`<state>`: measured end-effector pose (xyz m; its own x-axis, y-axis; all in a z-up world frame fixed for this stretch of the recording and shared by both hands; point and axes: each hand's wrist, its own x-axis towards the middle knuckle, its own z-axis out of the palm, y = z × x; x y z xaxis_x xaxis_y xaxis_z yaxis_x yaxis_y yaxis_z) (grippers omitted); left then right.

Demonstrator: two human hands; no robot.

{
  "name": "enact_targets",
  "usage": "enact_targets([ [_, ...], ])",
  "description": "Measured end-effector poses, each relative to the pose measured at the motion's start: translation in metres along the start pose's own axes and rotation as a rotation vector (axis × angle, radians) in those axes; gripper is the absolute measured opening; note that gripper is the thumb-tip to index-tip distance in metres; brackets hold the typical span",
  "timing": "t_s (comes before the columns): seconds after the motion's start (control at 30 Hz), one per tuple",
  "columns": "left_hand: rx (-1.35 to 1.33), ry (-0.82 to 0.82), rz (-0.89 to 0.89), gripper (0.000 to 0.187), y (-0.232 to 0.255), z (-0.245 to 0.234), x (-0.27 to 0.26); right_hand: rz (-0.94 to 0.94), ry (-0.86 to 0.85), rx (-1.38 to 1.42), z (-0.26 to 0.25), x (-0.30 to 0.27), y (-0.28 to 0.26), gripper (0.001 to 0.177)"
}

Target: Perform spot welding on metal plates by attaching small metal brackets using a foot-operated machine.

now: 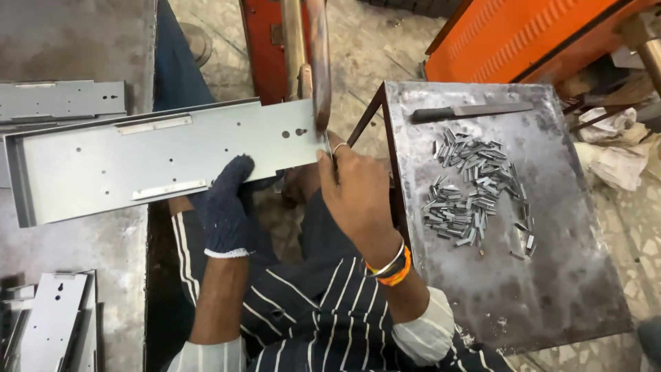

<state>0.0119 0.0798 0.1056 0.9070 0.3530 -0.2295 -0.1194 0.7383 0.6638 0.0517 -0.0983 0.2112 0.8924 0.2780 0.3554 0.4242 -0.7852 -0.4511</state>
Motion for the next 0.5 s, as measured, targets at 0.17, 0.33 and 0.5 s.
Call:
enact_targets([
  [0.17, -0.063, 0.013, -0.057, 0.035, 0.017, 0.024, -0.010, -0.019, -0.009, -0.072, 0.012, -0.011, 0.005, 0.027],
  [0.33, 0.019, 0.062, -0.012, 0.035, -0.004, -0.009, 0.003, -0.011, -0.004, -0.048, 0.006, -0.003, -0.005, 0.028],
  [0.5, 0.778, -0.154, 0.555, 0.041, -0.016, -0.030, 0.000, -0.013, -0.007, -0.054, 0.012, -0.010, -0.003, 0.034],
])
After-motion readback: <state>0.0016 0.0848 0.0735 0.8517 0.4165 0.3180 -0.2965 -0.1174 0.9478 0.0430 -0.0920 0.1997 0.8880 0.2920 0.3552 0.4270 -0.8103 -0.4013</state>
